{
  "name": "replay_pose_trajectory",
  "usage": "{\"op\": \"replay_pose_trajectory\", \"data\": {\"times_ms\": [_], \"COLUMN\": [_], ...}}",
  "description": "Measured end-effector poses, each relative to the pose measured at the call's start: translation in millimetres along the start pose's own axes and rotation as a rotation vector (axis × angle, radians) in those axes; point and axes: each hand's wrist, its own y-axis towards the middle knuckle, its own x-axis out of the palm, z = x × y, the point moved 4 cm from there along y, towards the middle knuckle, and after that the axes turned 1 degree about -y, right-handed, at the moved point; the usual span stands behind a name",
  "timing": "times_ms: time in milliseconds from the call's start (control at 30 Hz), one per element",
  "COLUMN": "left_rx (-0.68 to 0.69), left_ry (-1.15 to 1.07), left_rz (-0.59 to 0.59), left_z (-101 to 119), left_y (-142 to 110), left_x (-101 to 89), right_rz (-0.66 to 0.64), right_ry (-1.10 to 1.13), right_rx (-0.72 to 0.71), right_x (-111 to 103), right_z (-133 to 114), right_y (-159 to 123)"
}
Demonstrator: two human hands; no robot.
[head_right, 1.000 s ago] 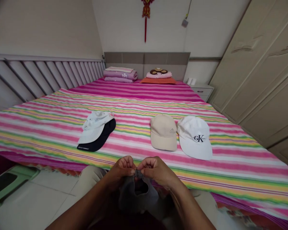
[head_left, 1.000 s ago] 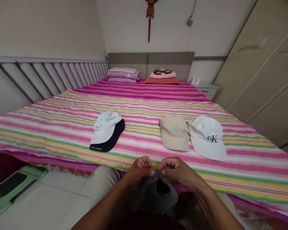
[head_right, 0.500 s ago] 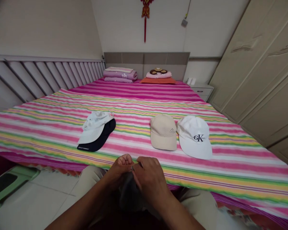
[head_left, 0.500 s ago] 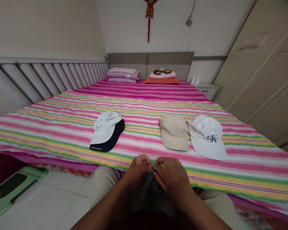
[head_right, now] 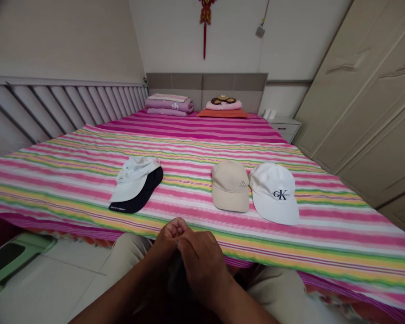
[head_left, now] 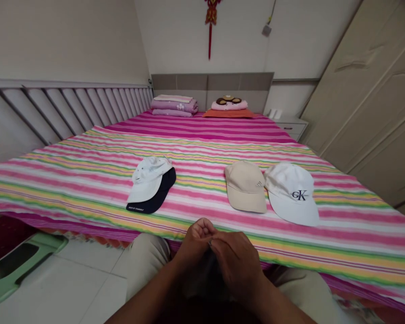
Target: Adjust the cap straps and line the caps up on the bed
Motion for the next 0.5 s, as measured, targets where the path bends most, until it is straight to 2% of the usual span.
{"op": "replay_pose_trajectory", "data": {"times_ms": [100, 200, 267, 333, 367, 433, 467, 500], "left_rx": [0.071, 0.062, 0.023, -0.006, -0.01, -0.013, -0.016, -0.02], "left_ry": [-0.013, -0.026, -0.051, -0.081, -0.092, -0.099, -0.096, -0.087], "left_rz": [0.046, 0.01, -0.051, -0.129, -0.167, -0.228, -0.247, -0.26], "left_z": [3, 3, 3, 4, 6, 10, 13, 16], "left_y": [-2, -3, -3, -3, -3, -3, -3, -3], "left_x": [1.8, 3.7, 3.9, 3.2, 2.6, 1.1, 0.5, -0.1], "right_rz": [-0.002, 0.0, 0.056, 0.088, 0.032, -0.242, -0.38, -0.464], "right_ry": [0.092, 0.199, 0.256, 0.357, 0.459, 0.766, 0.924, 1.063], "right_rx": [-0.005, 0.035, 0.154, 0.406, 0.557, 0.786, 0.862, 0.917], "right_x": [-1, -4, -9, -11, -7, 7, 14, 18], "right_z": [-5, -4, 7, 28, 39, 52, 54, 55], "right_y": [0, 1, 3, 3, 1, -5, -9, -12]}}
